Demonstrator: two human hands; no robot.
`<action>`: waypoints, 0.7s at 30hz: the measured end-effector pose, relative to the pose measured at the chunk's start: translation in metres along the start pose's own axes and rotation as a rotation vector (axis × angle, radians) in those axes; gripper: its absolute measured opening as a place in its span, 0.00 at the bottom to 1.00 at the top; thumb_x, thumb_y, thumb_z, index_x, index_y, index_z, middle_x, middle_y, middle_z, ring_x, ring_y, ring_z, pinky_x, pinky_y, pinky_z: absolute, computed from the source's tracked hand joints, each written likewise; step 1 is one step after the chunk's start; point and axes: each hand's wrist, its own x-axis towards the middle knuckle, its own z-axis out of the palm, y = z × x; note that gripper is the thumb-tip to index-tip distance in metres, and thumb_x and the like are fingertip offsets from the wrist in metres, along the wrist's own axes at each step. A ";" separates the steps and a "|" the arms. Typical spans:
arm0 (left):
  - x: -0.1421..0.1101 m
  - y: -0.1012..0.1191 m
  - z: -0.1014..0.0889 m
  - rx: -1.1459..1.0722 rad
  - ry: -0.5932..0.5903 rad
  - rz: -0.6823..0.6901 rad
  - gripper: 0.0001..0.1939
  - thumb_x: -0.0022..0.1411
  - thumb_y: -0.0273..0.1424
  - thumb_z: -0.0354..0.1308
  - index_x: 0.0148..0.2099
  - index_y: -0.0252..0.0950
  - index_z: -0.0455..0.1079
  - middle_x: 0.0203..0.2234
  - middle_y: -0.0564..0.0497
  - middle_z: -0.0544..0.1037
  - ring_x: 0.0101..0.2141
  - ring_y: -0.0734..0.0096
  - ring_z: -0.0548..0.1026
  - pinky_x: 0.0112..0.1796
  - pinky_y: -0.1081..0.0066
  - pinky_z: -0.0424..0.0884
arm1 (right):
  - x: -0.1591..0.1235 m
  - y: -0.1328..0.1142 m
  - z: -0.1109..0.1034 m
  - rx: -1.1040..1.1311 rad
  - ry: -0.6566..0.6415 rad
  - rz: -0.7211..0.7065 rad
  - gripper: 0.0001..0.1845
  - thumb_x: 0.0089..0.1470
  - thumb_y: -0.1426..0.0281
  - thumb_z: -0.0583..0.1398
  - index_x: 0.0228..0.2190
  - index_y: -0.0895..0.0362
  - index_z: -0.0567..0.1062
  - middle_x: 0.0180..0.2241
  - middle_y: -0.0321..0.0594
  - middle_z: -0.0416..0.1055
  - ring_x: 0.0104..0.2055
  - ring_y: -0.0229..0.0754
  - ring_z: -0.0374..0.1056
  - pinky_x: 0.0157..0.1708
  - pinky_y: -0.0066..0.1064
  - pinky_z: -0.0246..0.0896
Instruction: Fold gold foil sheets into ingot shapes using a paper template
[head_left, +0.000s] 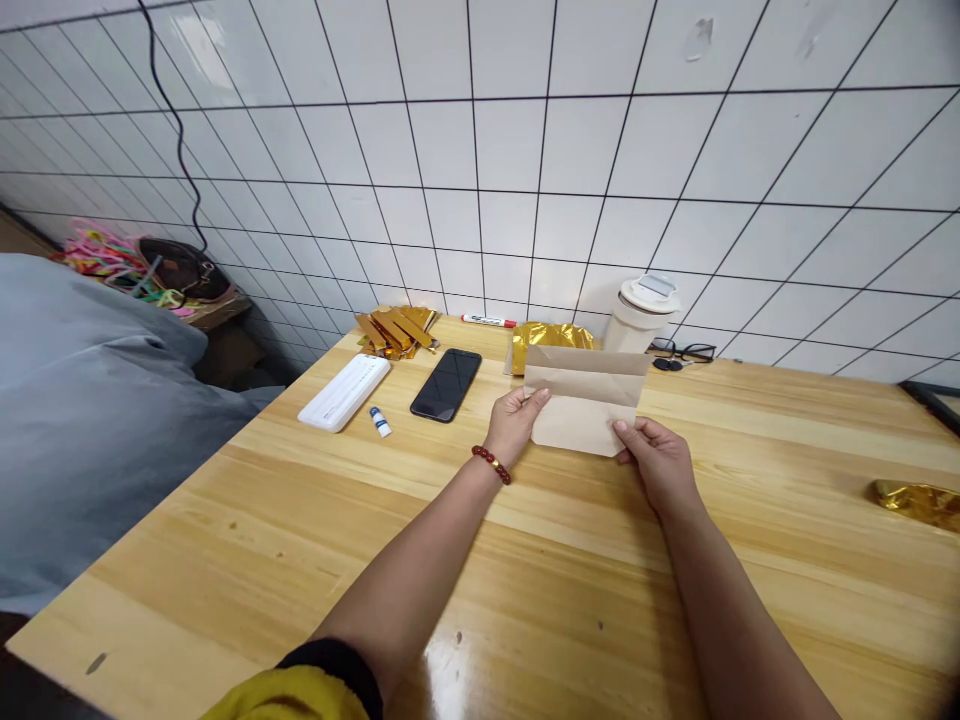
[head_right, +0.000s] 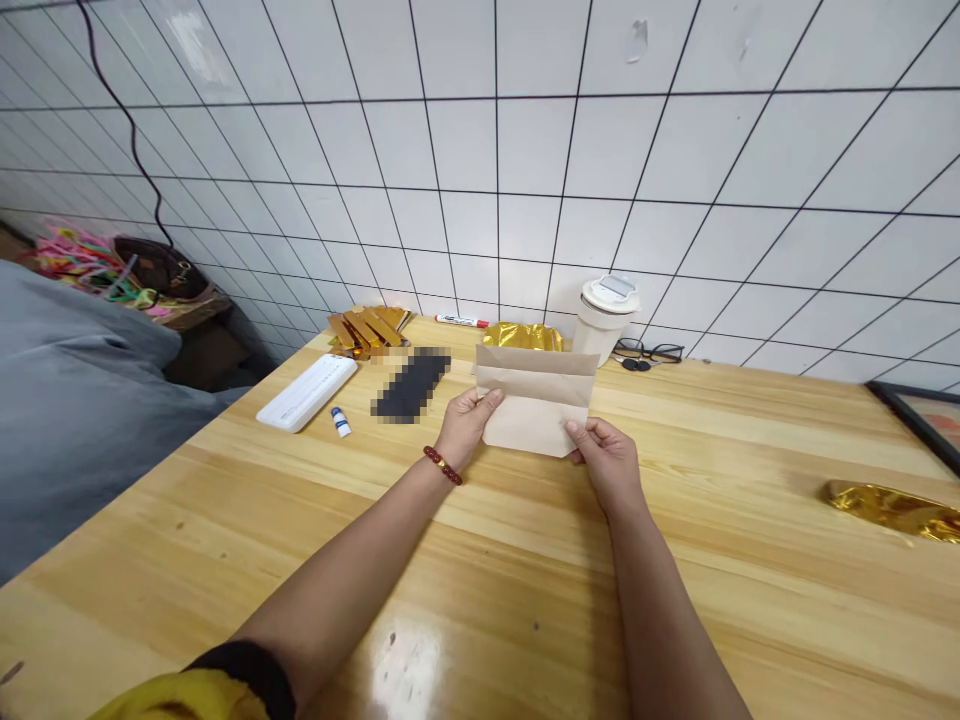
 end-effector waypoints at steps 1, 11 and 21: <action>0.000 0.000 0.001 0.003 0.008 0.006 0.24 0.43 0.49 0.71 0.34 0.33 0.78 0.25 0.51 0.79 0.29 0.70 0.75 0.35 0.68 0.71 | 0.000 0.001 0.000 -0.005 0.013 0.005 0.23 0.37 0.49 0.71 0.24 0.56 0.78 0.17 0.34 0.70 0.18 0.34 0.60 0.20 0.26 0.55; 0.006 0.002 -0.007 0.051 0.229 0.070 0.21 0.51 0.48 0.67 0.33 0.33 0.75 0.13 0.59 0.68 0.15 0.81 0.61 0.20 0.76 0.57 | 0.006 0.007 -0.002 0.077 0.236 -0.044 0.24 0.36 0.50 0.71 0.24 0.57 0.76 0.14 0.31 0.66 0.16 0.33 0.58 0.19 0.25 0.53; -0.080 0.081 0.059 0.072 -0.107 0.159 0.22 0.50 0.51 0.67 0.35 0.37 0.74 0.17 0.53 0.72 0.21 0.74 0.71 0.26 0.71 0.67 | 0.011 0.012 -0.004 0.021 0.199 -0.120 0.27 0.41 0.44 0.67 0.24 0.56 0.74 0.14 0.32 0.67 0.16 0.35 0.61 0.20 0.27 0.57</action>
